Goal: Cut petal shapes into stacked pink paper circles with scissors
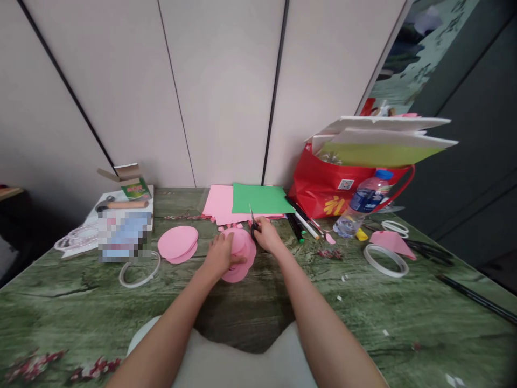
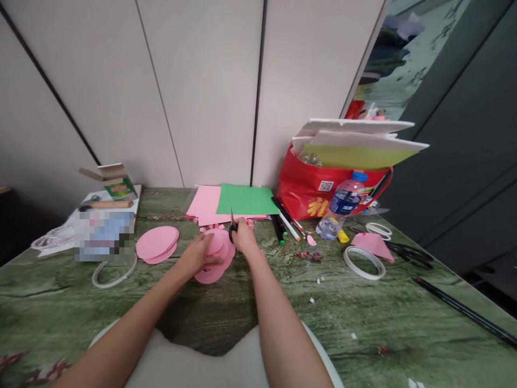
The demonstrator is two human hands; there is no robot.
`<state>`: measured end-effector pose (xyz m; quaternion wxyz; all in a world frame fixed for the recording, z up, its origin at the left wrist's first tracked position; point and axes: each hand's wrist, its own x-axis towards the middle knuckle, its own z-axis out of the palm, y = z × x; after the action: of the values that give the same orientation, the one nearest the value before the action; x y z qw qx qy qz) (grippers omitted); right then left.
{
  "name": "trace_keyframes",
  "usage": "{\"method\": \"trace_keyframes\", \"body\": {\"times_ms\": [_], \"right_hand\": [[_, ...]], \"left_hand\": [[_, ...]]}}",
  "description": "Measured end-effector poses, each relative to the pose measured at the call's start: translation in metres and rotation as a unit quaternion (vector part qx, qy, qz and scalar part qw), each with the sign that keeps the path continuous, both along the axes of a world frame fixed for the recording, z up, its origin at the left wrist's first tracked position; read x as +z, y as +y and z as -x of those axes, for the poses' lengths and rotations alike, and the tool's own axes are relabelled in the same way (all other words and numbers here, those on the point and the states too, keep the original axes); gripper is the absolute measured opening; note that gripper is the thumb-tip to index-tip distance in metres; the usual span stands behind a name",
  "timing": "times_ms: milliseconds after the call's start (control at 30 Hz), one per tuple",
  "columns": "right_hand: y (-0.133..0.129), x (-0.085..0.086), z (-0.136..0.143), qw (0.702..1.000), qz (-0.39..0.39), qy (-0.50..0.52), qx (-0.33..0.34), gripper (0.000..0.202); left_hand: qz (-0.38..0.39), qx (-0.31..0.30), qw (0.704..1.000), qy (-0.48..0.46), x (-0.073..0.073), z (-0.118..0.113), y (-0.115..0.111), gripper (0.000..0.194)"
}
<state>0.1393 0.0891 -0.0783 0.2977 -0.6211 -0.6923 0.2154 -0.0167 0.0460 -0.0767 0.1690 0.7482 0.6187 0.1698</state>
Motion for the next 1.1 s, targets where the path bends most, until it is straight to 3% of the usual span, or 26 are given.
{"method": "trace_keyframes", "body": {"times_ms": [233, 500, 633, 833, 1100], "right_hand": [[-0.012, 0.003, -0.002, 0.999, 0.017, -0.036, 0.016, 0.021], [-0.012, 0.023, -0.027, 0.992, -0.031, -0.101, -0.063, 0.028], [0.003, 0.025, -0.006, 0.985, -0.047, -0.159, -0.041, 0.023], [0.030, 0.027, 0.033, 0.962, -0.068, -0.261, 0.049, 0.026], [0.054, 0.025, 0.045, 0.939, -0.073, -0.326, 0.084, 0.028]], "left_hand": [[0.001, -0.040, 0.998, 0.038, 0.000, 0.001, -0.014, 0.052], [0.004, -0.062, 0.998, 0.030, 0.003, 0.002, -0.019, 0.048], [0.001, -0.066, 0.998, 0.021, 0.006, 0.001, -0.020, 0.056], [-0.003, -0.068, 0.998, 0.017, 0.008, 0.004, -0.020, 0.053], [0.045, -0.057, 0.994, 0.086, 0.013, -0.003, -0.023, 0.054]]}}
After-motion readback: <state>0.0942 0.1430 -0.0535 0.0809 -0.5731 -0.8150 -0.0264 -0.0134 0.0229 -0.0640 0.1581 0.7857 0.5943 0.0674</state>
